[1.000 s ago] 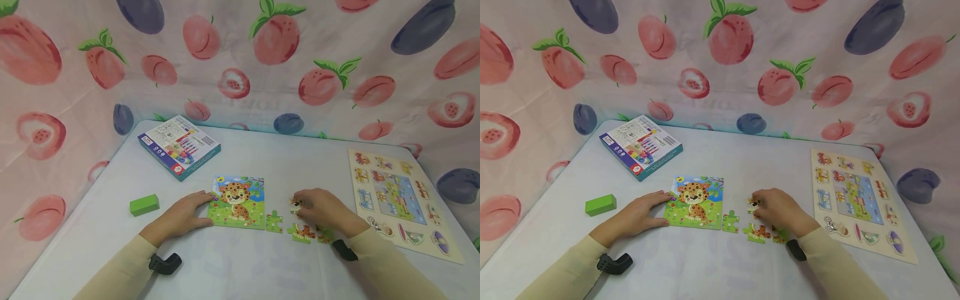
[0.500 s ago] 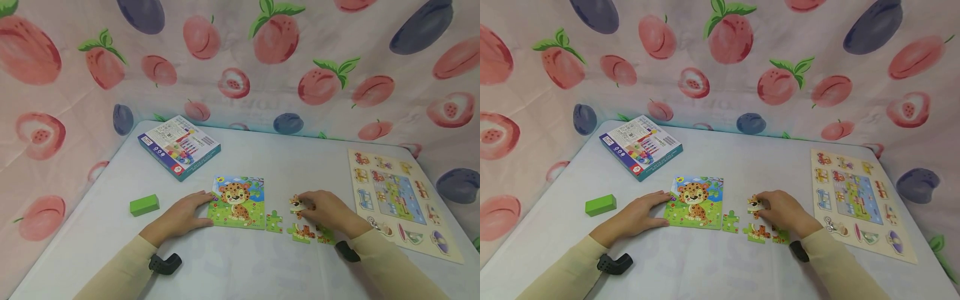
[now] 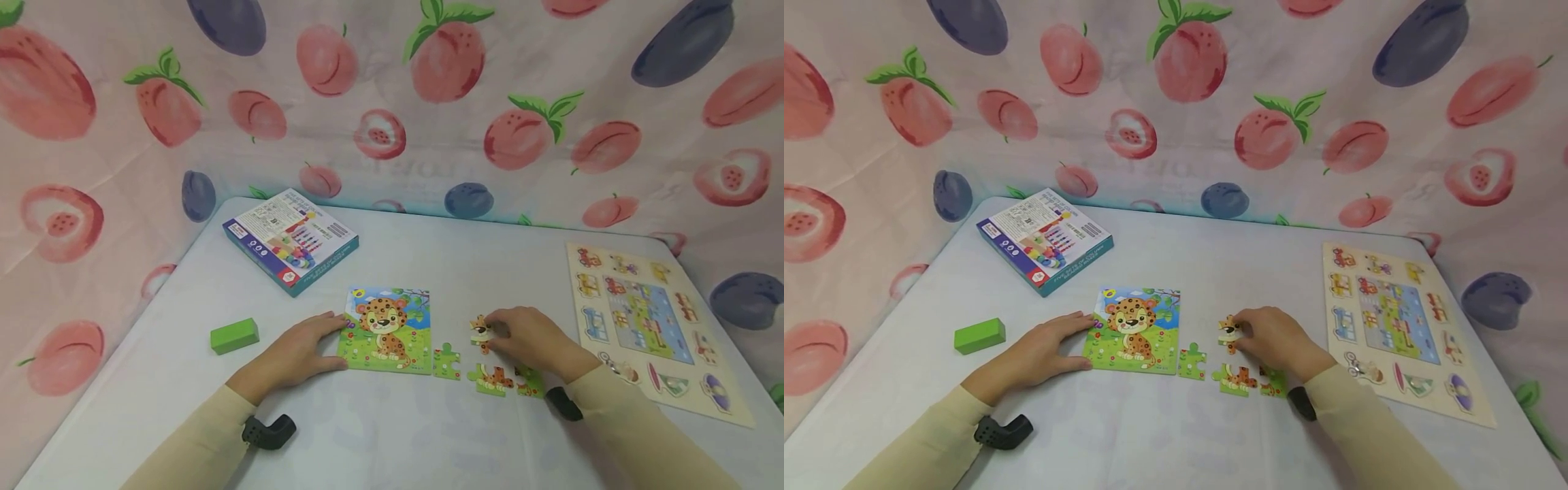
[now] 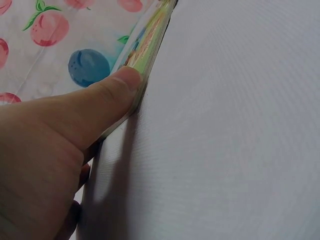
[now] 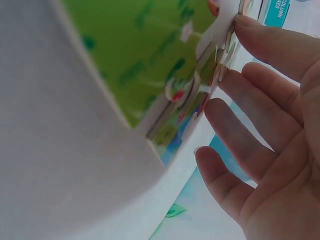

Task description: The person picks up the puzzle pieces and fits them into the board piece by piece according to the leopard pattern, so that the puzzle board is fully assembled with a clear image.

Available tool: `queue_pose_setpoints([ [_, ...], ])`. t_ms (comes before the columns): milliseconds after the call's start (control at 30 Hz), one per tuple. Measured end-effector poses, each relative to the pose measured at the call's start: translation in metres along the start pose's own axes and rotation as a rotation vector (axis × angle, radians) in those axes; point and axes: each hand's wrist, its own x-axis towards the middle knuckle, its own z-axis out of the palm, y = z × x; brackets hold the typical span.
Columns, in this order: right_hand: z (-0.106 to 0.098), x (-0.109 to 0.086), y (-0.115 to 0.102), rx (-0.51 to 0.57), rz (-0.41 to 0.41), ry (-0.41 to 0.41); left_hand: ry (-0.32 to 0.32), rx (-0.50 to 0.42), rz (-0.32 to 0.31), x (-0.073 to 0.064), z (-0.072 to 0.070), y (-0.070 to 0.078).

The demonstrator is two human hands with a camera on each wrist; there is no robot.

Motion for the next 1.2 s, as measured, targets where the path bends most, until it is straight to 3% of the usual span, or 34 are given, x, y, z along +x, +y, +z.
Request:
queue_pose_setpoints([
  [1200,-0.0016,0.0074,0.0059,0.04,0.003,0.009,0.004,0.005,0.001,-0.0002,0.0,0.0001],
])
